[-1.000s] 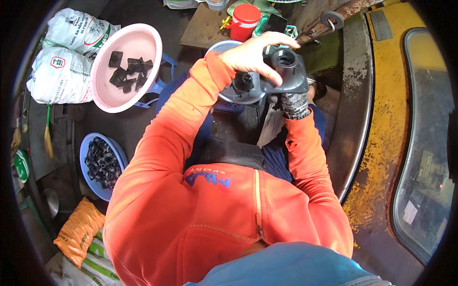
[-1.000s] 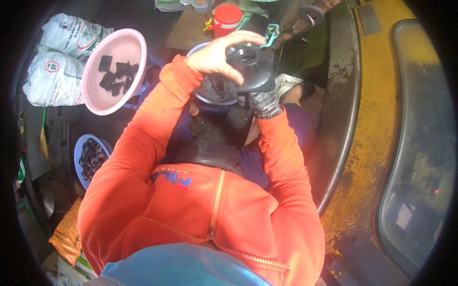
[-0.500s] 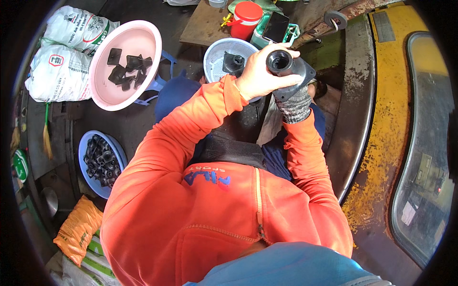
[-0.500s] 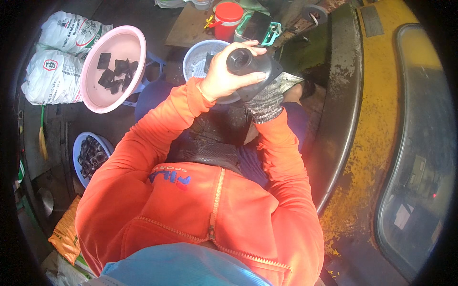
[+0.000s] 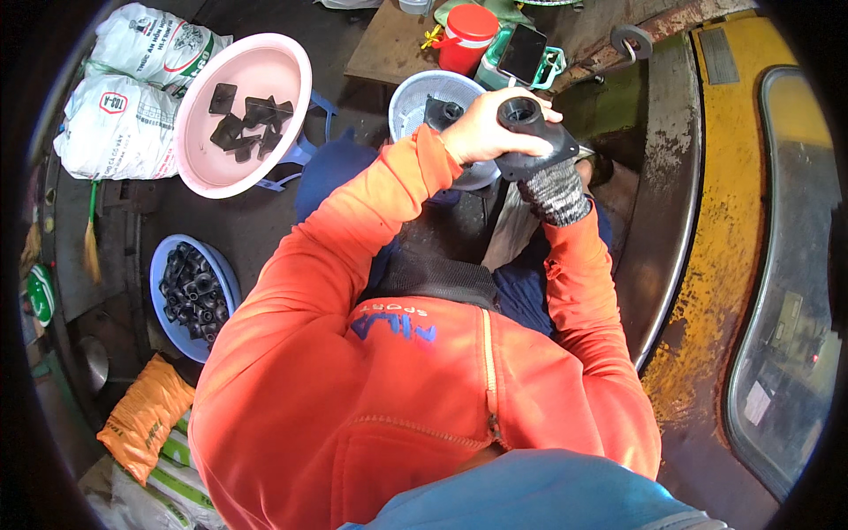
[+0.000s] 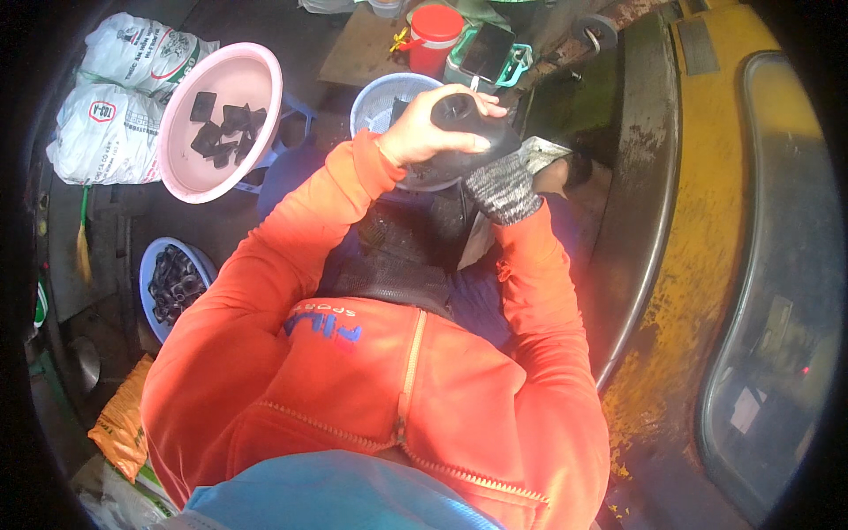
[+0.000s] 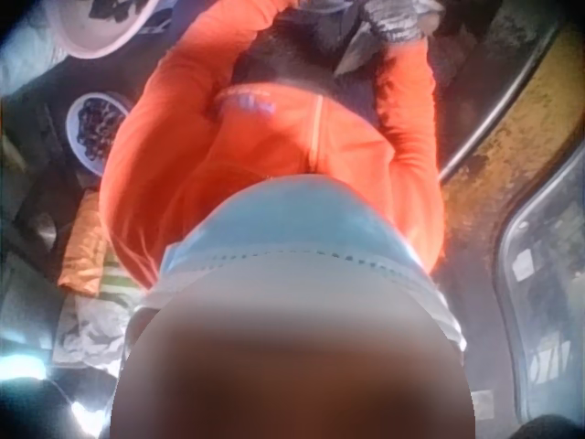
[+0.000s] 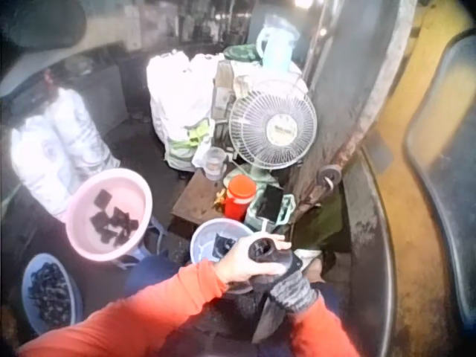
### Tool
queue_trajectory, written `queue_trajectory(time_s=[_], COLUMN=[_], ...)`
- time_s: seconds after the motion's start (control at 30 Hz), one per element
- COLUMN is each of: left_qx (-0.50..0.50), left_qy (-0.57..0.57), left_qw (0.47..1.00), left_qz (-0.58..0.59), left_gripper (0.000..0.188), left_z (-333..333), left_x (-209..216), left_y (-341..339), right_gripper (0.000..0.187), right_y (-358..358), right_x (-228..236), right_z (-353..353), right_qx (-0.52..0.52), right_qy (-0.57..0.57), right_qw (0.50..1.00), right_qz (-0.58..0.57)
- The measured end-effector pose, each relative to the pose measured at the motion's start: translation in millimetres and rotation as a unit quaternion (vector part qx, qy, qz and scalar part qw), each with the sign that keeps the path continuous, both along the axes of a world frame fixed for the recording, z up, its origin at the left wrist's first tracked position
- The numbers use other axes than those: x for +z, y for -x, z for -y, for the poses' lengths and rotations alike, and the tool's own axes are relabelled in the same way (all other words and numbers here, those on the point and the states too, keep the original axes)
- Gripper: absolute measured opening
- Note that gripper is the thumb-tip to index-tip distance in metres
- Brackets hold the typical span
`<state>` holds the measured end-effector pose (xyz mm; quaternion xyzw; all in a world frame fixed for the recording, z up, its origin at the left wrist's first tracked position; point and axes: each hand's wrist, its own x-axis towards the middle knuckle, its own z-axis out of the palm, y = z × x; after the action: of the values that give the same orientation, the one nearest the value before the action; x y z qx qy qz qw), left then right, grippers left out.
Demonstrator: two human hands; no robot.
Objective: The person sits on the floor and repeatedly grinds small black rubber parts against a rotating grinding wheel. They pick parts from a pink basin, hold them against the wheel with a gloved hand, and place finished pieces into a blue basin. The process is repeated for multiple parts.
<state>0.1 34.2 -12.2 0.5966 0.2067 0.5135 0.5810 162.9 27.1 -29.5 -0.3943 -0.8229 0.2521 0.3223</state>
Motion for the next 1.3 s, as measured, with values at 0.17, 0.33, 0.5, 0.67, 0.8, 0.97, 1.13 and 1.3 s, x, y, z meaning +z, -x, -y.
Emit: queue_trajectory(time_s=[0.17, 0.33, 0.5, 0.67, 0.8, 0.97, 1.13, 1.3], left_qx=[-0.049, 0.187, 0.092, 0.010, -0.155, -0.061, 0.012, 0.068], left_qy=[0.130, 0.142, 0.378, 0.275, 0.392, 0.364, 0.380, 0.384], left_qw=[0.989, 0.972, 0.837, 0.897, 0.765, 0.824, 0.826, 0.823], left_qz=[0.043, 0.020, 0.384, 0.345, 0.487, 0.429, 0.417, 0.413], left_gripper=[0.033, 0.038, 0.045, 0.040, 0.038, 0.037, 0.037, 0.031], left_z=[-5, -1, -26, -30, -31, -31, -37, -47], left_x=[-4, 5, 3, -14, -14, -13, -14, -9], left_y=[-1, -15, 23, 32, 40, 53, 57, 50], right_gripper=[0.026, 0.045, 0.026, 0.044, 0.044, 0.054, 0.044, 0.038], right_y=[1, -5, 3, 37, 40, 40, -1, -71], right_x=[-24, -16, -8, -65, -108, -105, -49, -5], right_z=[-4, 0, 0, -10, -19, -29, -57, -102], right_qx=[-0.038, -0.108, -0.185, -0.110, -0.122, -0.196, -0.363, -0.466], right_qy=[-0.012, -0.209, 0.380, 0.208, 0.199, 0.132, 0.145, -0.016], right_qw=[0.999, 0.946, 0.900, 0.933, 0.926, 0.946, 0.906, 0.879], right_qz=[0.028, 0.224, -0.102, 0.271, 0.297, 0.223, -0.160, -0.099])
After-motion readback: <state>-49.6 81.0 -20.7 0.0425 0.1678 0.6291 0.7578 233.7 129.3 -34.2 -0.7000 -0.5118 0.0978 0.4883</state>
